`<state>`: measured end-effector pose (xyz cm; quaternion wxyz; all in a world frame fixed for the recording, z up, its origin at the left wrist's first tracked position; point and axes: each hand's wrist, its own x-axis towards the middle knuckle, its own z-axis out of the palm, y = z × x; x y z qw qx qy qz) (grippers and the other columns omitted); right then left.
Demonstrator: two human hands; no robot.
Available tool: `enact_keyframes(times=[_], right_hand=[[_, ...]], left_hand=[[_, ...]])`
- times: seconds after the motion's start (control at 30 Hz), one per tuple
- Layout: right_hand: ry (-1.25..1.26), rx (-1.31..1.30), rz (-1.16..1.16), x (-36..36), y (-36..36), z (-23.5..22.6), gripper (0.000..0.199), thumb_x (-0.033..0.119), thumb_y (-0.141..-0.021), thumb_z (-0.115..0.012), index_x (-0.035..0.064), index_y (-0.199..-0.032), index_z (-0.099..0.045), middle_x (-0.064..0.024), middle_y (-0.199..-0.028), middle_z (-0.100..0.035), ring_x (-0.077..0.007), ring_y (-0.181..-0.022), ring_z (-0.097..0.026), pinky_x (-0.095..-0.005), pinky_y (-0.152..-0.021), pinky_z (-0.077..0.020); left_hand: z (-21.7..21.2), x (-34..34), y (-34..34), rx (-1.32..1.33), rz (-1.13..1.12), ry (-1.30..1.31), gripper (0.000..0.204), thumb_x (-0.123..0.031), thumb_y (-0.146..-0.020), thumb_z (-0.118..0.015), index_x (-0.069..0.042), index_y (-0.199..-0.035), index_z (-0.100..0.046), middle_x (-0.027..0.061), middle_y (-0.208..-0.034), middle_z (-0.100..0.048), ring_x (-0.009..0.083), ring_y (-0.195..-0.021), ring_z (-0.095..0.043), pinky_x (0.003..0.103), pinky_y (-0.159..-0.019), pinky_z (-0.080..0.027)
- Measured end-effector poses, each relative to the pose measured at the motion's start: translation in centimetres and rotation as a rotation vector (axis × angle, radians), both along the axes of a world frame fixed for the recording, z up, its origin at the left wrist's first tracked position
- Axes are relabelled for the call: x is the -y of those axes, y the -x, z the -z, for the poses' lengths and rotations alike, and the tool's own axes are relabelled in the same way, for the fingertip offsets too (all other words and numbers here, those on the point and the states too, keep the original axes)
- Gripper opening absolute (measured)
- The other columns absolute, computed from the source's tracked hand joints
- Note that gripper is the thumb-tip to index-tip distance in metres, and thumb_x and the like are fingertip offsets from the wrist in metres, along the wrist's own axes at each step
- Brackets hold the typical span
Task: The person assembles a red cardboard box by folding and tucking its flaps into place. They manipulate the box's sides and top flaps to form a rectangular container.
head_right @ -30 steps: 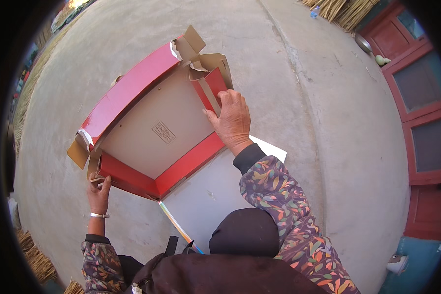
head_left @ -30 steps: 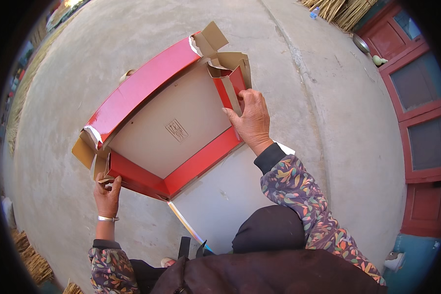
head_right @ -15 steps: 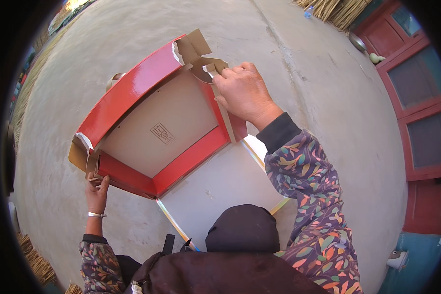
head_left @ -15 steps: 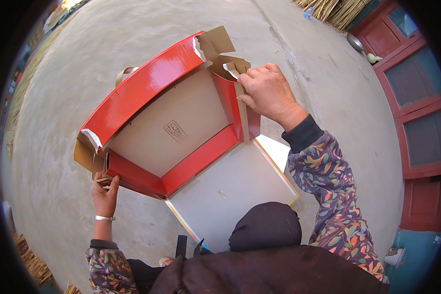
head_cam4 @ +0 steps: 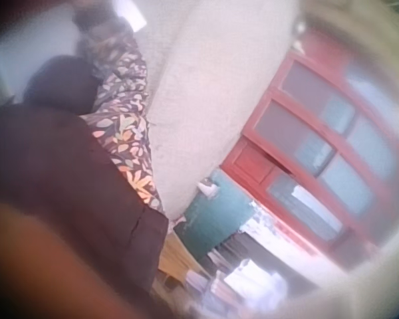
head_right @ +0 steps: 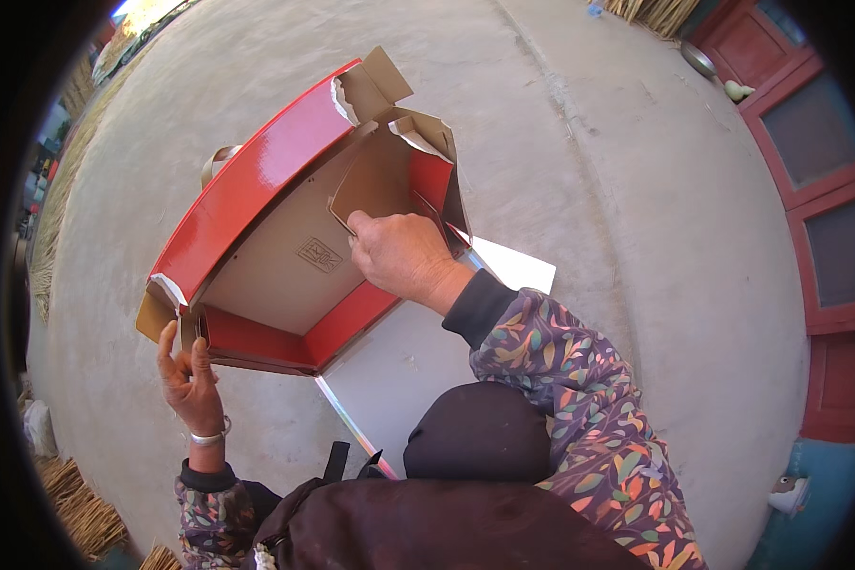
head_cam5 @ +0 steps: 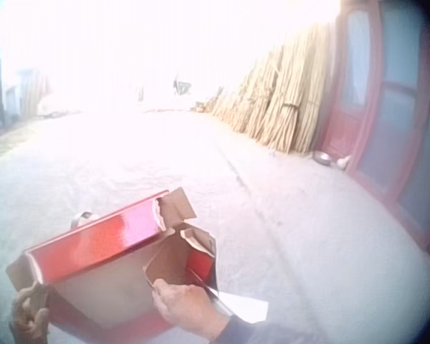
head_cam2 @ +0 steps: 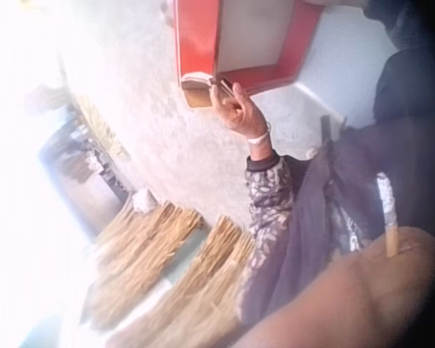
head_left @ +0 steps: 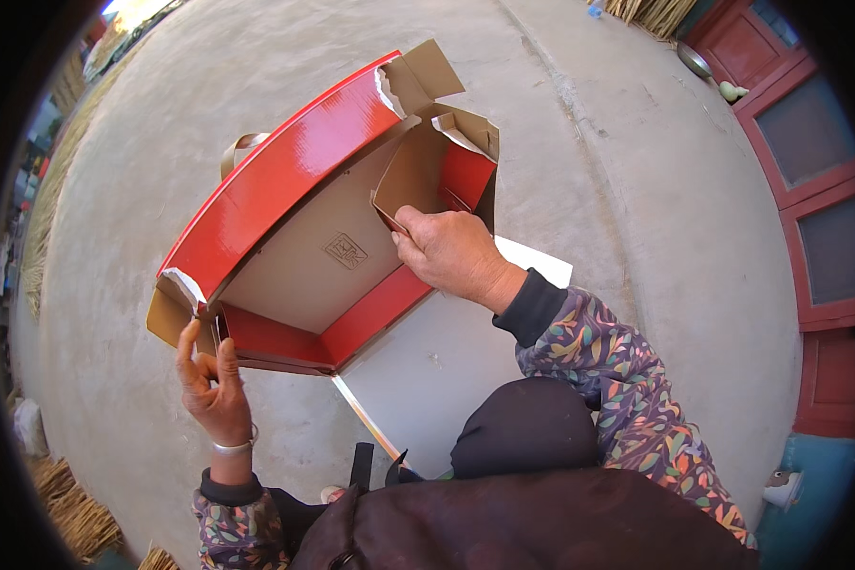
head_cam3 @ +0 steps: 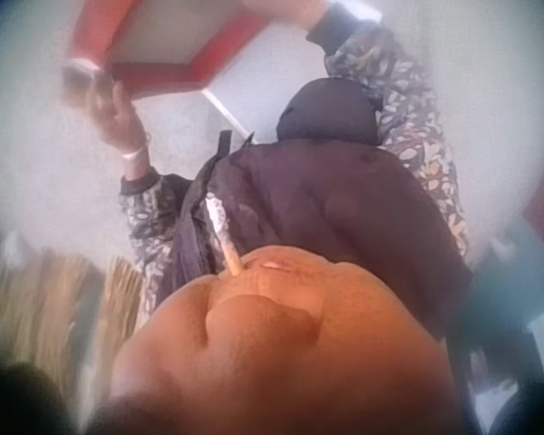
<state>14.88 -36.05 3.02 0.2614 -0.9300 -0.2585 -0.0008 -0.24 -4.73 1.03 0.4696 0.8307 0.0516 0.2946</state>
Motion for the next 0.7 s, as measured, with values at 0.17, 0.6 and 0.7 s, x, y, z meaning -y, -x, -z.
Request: enact_keyframes(times=[0.17,0.6,0.7], right_hand=[[-0.051,0.102,-0.047,-0.6,2.2,1.5,0.012,0.017,-0.092,-0.06,0.0056,-0.09,-0.058,-0.0171,-0.068,-0.067,-0.0369,-0.064,-0.069,-0.0484,-0.056,-0.0547],[-0.07,0.426,-0.269,1.3,1.2,4.0,0.024,0.034,-0.094,-0.066,0.0113,-0.102,-0.066,-0.0061,-0.092,-0.071,-0.0251,-0.096,-0.069,-0.0418,-0.088,-0.05],[0.074,0.681,-0.061,2.8,-1.1,3.8,0.038,0.038,-0.086,-0.076,0.0139,-0.115,-0.066,-0.0024,-0.128,-0.062,-0.0192,-0.128,-0.052,-0.0393,-0.108,-0.0364]], left_hand=[[-1.8,7.3,-3.1,-0.315,0.335,-0.007,0.037,-0.017,-0.099,-0.071,0.003,-0.128,-0.063,0.0101,-0.09,-0.07,0.013,-0.077,-0.064,0.028,-0.074,-0.053],[2.4,9.7,-18.6,-0.612,0.429,-0.092,0.03,-0.026,-0.099,-0.065,0.002,-0.106,-0.072,0.0254,-0.09,-0.071,0.0399,-0.083,-0.069,0.045,-0.079,-0.053],[1.6,8.7,-17.5,-0.506,0.433,-0.235,0.029,-0.025,-0.1,-0.063,0.003,-0.103,-0.071,0.0241,-0.086,-0.07,0.0376,-0.077,-0.066,0.044,-0.075,-0.052]])
